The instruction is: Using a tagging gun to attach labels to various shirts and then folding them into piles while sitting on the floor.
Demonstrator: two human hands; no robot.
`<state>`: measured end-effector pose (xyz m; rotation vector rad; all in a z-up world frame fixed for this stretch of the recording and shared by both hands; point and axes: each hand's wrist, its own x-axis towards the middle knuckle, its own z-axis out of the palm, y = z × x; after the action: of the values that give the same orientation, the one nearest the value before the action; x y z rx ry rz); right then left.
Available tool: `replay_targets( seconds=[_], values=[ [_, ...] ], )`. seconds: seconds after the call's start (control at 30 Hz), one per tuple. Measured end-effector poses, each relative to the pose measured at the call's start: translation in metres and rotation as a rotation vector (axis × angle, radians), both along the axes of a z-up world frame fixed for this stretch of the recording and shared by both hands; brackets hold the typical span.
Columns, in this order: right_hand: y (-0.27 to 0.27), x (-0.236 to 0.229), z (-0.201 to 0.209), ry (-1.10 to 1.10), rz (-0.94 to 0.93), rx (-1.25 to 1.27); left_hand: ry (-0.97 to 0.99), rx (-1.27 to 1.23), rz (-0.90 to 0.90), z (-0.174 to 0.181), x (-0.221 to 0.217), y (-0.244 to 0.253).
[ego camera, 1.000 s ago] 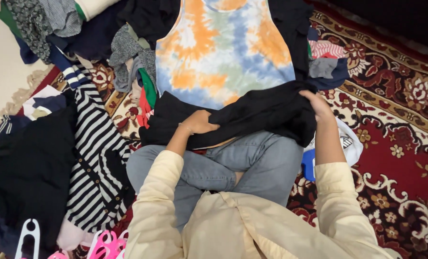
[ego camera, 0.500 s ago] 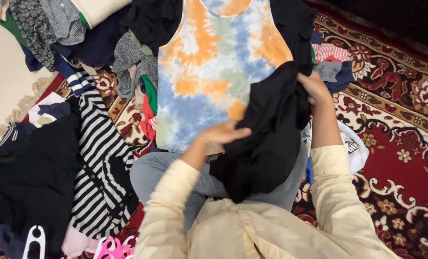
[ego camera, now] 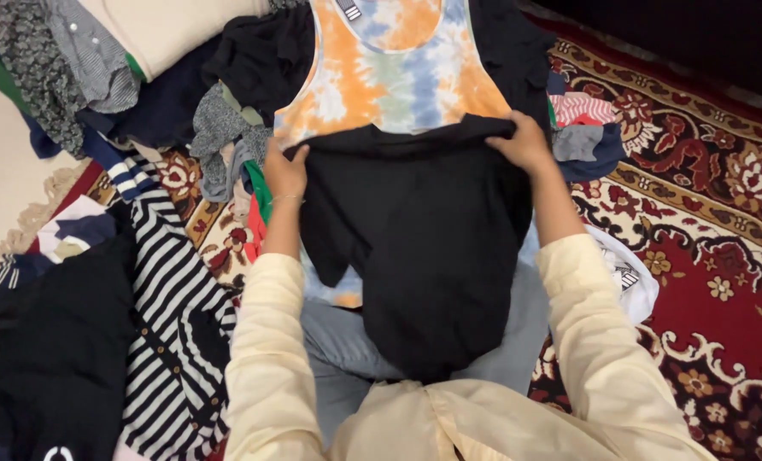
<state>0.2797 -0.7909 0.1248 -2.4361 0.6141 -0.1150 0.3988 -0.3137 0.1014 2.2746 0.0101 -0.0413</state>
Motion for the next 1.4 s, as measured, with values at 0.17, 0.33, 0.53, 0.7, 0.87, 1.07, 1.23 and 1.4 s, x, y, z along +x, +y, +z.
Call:
replay_targets(
  seconds=[0.17,0.33,0.53,0.7,0.87,1.07,1.23,1.4],
  values=[
    [0.093,-0.020,0.034,0.028,0.141,-0.196,-0.250,0.397,0.261,0.001,-0.040,-0.067],
    [0.120,-0.059,-0.014,0.247,0.316,-0.265,0.083,0.439,-0.333,-0.036,-0.107,-0.075],
    [0.082,-0.095,-0.035,0.161,0.222,-0.208,0.053,0.531,-0.445,-0.057,-0.128,-0.041],
    [0.025,-0.135,-0.059,-0.242,-0.171,-0.362,-0.498,0.335,-0.094,-0.087,-0.128,0.033],
    [-0.018,-0.155,-0.091,0.077,-0.179,-0.187,-0.030,0.455,0.032,-0.119,-0.109,0.074],
    [-0.008,-0.132,0.036,-0.288,-0.480,0.505,-0.400,0.355,0.023,-0.071,-0.072,0.083],
    [-0.006,-0.127,0.019,-0.461,-0.121,-0.044,-0.470,0.208,0.024,-0.048,-0.065,0.087],
    [0.034,-0.158,-0.026,-0.008,-0.216,-0.018,-0.003,0.311,-0.222,-0.073,-0.117,0.074]
  ],
)
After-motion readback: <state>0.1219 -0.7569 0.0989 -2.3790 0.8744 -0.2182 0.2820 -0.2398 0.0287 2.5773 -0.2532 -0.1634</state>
